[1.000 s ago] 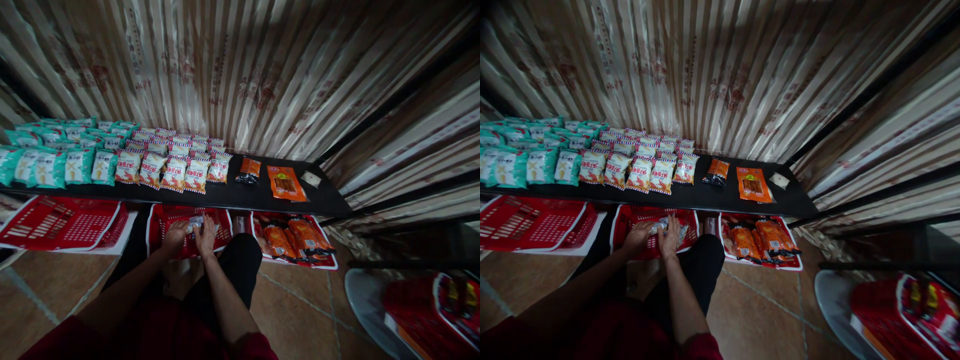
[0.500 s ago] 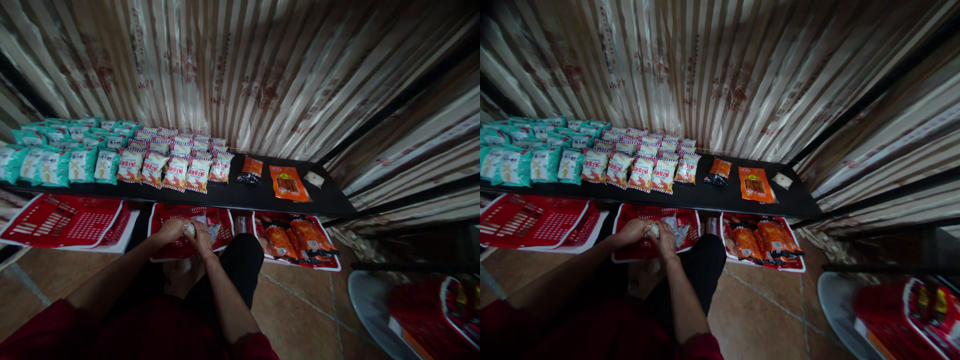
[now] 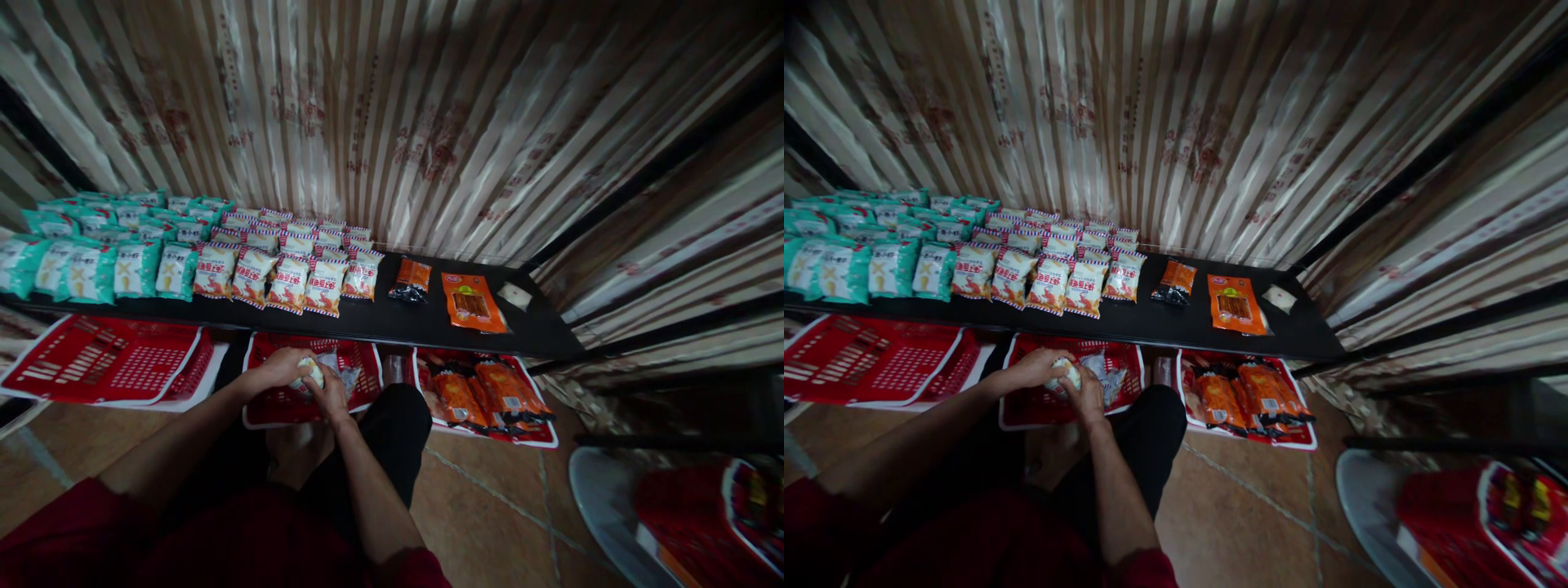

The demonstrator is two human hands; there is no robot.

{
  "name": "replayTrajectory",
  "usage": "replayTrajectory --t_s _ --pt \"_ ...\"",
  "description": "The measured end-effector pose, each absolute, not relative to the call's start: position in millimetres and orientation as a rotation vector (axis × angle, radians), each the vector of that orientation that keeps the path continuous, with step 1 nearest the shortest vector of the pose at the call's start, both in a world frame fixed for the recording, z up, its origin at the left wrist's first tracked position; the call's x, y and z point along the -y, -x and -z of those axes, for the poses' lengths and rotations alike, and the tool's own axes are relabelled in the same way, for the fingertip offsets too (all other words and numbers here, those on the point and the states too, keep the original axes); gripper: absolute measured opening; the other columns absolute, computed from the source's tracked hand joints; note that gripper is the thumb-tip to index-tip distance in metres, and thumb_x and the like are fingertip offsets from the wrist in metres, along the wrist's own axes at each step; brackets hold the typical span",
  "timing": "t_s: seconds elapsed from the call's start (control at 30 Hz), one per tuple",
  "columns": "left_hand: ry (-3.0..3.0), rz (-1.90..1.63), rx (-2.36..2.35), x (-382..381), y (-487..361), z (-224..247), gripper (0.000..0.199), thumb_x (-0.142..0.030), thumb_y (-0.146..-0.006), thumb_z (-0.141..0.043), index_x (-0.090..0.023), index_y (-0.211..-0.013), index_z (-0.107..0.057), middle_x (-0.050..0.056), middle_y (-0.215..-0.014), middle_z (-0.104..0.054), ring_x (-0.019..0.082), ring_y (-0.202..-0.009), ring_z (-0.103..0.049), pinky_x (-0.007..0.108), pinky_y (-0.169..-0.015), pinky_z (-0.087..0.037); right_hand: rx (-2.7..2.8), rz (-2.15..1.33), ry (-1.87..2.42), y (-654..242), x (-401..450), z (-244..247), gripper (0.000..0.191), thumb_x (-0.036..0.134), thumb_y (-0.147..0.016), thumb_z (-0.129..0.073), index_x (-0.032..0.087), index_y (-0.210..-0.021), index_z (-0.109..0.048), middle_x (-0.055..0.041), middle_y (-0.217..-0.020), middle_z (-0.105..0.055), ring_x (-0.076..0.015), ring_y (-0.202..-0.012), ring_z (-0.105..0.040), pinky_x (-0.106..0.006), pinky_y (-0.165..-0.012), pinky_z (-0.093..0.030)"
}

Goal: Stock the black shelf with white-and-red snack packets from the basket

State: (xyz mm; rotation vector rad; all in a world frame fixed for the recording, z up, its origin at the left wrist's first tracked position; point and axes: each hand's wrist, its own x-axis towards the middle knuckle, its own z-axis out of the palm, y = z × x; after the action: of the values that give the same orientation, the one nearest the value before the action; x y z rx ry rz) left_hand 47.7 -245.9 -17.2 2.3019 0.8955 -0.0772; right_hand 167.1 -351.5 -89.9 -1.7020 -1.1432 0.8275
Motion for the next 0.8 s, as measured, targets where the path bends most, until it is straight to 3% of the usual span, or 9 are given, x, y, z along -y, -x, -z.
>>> replayTrajectory --t_s 0.17,0.3,0.5,0.8 --pt "-2.224 0.072 -0.886 237.0 -43.7 19.9 0.026 -0.035 -0.075 -0.054 -0.016 -0.090 -0.062 0.003 -0.082 -0.068 0.017 -0.073 -0.060 0.022 -0.063 -0.040 1.022 -0.857 1.698 -167.7 351.8 85.9 0.030 0.037 -0.072 -0.067 0.026 -0.099 -0.066 -0.0032 -0.096 -0.068 -0.0214 -0.091 -0.059 -0.032 -0.089 -0.041" --pt "-2.170 0.040 -0.892 234.7 -41.1 20.5 0.027 -0.040 -0.074 -0.054 -0.016 -0.084 -0.061 0.002 -0.079 -0.066 0.016 -0.071 -0.058 0.022 -0.061 -0.039 0.995 -0.824 1.693 -168.1 352.1 87.0 0.029 0.038 -0.073 -0.065 0.026 -0.100 -0.067 -0.0027 -0.093 -0.068 -0.0196 -0.085 -0.060 -0.028 -0.083 -0.042" --pt "-1.873 -0.071 -0.886 232.9 -34.7 26.4 0.041 -0.047 -0.069 -0.057 -0.014 -0.094 -0.061 0.003 -0.087 -0.068 0.019 -0.078 -0.060 0.025 -0.066 -0.044 0.914 -0.823 1.732 -169.8 351.1 98.3 0.034 0.045 -0.076 -0.059 0.021 -0.100 -0.066 -0.0021 -0.082 -0.070 -0.0180 -0.075 -0.062 -0.026 -0.070 -0.046" --pt "-1.273 -0.375 -0.985 250.7 -33.8 21.8 0.055 -0.046 -0.056 -0.073 -0.014 -0.100 -0.060 0.005 -0.088 -0.070 0.022 -0.080 -0.064 0.032 -0.075 -0.048 0.763 -0.870 1.565 -170.1 350.9 97.1 0.042 0.049 -0.076 -0.056 0.017 -0.100 -0.066 -0.0043 -0.085 -0.071 -0.0182 -0.074 -0.062 -0.028 -0.069 -0.050"
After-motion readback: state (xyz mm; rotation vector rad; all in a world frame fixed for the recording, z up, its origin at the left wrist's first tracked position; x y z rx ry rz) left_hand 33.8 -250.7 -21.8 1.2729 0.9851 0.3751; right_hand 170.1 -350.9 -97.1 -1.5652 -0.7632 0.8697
